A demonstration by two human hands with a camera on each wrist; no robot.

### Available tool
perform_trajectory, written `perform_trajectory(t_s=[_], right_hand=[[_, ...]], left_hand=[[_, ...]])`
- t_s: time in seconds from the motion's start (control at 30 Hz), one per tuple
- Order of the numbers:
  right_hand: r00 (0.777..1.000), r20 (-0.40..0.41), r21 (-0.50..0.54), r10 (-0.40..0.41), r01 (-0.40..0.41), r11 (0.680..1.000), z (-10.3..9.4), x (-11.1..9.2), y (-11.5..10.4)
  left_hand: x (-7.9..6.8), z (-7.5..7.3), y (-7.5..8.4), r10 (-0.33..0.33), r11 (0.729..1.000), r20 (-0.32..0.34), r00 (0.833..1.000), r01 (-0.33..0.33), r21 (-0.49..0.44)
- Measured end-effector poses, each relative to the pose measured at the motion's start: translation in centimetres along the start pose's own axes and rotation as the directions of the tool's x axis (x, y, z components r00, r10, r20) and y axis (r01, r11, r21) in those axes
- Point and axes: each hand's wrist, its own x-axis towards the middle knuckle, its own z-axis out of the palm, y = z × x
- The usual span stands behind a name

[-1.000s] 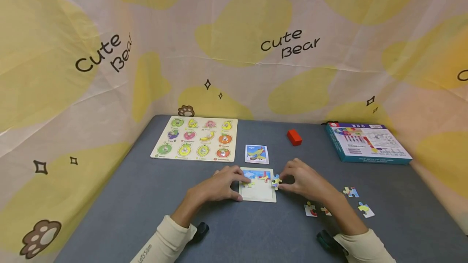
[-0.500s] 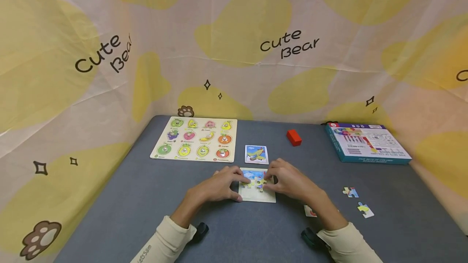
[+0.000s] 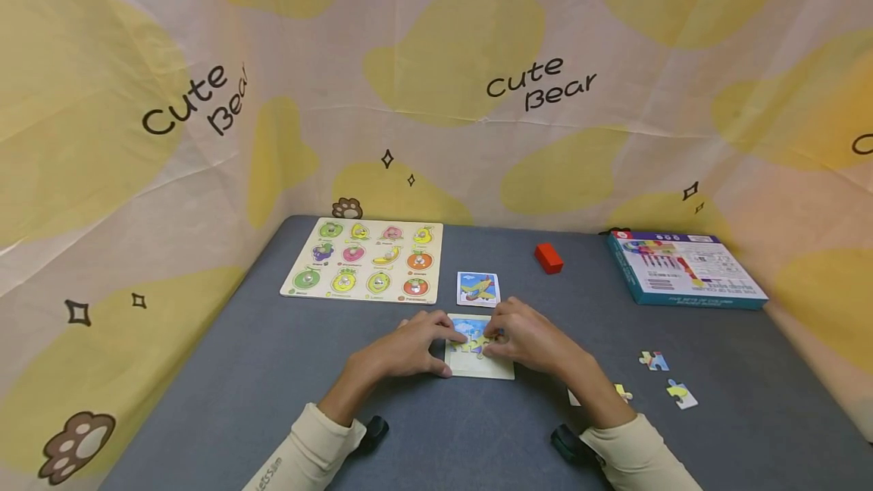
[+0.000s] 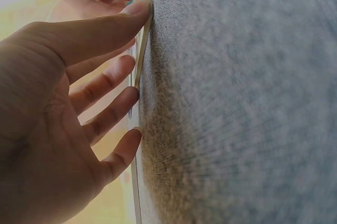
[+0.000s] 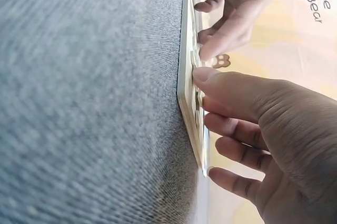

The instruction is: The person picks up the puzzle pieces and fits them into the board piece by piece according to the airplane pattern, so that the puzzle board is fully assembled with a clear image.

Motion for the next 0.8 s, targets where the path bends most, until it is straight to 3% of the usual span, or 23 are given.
perform_trajectory(t_s=[0.27, 0.8], right_hand=[[1.0, 0.016, 0.027, 0.004, -0.004, 1.0, 0.1, -0.15, -0.06], [0.996, 0.084, -0.014, 0.024, -0.023, 1.0, 0.05, 0.08, -0.5]], left_hand=[[-0.01, 0.03, -0.06, -0.001, 1.0, 0.004, 1.0, 0.001, 0.001], [0.0, -0.04, -0.04, -0.005, 1.0, 0.008, 1.0, 0.005, -0.007]])
